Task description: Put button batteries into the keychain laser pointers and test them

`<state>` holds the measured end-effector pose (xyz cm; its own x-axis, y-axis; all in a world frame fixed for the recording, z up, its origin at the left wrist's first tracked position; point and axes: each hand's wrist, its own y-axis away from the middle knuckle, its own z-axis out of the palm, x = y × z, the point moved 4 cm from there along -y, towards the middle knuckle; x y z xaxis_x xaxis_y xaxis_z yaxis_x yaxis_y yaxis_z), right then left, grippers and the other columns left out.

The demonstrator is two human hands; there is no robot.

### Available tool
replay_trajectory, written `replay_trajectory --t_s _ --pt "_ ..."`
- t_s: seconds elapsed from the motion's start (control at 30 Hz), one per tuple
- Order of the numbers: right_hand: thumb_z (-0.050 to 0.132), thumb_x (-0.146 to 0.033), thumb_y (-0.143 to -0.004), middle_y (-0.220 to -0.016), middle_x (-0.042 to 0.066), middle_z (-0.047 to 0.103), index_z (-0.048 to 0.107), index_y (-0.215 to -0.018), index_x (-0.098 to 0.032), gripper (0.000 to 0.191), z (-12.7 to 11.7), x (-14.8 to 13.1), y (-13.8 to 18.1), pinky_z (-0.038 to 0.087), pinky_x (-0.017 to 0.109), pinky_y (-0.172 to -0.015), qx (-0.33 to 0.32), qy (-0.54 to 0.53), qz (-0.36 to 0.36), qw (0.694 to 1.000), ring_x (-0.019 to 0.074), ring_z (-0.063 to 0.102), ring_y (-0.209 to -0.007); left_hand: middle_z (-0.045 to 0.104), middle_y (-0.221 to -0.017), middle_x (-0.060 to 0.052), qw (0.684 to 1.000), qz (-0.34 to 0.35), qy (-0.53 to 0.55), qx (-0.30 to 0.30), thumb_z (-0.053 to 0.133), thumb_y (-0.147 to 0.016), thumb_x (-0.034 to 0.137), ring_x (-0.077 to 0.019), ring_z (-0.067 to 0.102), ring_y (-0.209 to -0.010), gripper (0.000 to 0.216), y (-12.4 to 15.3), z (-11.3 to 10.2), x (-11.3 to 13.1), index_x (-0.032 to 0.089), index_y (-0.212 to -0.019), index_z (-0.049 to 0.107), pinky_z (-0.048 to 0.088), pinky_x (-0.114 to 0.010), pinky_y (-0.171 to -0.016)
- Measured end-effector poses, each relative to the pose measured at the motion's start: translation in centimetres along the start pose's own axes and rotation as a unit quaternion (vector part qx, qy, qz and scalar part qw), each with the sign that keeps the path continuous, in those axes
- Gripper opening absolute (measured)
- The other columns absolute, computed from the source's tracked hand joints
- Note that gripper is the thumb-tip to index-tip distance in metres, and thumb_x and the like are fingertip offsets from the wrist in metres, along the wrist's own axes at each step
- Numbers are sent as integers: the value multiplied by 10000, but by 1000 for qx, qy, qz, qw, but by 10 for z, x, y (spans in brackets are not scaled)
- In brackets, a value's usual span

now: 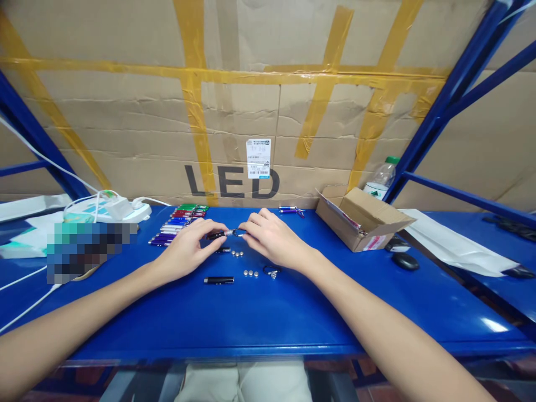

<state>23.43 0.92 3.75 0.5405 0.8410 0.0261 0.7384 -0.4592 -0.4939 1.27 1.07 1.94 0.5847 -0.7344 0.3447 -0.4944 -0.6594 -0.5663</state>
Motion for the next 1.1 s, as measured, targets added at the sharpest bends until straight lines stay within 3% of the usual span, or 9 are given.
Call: replay_trajectory --t_s 0.33,0.53,0.9,1.1 --pt "488 -309 -1126 -1026 115 712 693 -1214 -190 253 -3 -3 0 473 417 -864 6 -36 2 999 272 559 -934 741 -976 -56 998 55 2 30 583 -1101 343 -229 642 -927 237 1 -6 10 211 -1208 749 500 -369 -901" --pt "490 -301 -1127 -1061 116 725 667 -1324 -181 291 -1 -2 0 483 438 -915 -20 -74 8 997 269 596 -959 747 -1013 -69 997 67 12 19 580 -1104 345 -233 639 -953 248 2 -6 11 214 -1238 743 509 -383 -922" --pt "504 -307 -1121 -884 79 710 742 -1088 -181 272 0 -2 -1 459 395 -819 -30 -98 11 995 239 548 -831 749 -1044 -72 997 75 17 4 596 -1099 334 -234 639 -975 241 2 -6 12 209 -1251 735 505 -375 -917" --pt "531 -324 -1113 -974 75 752 765 -1160 -223 259 0 3 0 482 407 -894 -18 -144 29 989 240 618 -912 752 -1039 -77 997 79 22 11 589 -1101 350 -238 645 -978 258 2 -8 14 218 -1261 741 510 -384 -919"
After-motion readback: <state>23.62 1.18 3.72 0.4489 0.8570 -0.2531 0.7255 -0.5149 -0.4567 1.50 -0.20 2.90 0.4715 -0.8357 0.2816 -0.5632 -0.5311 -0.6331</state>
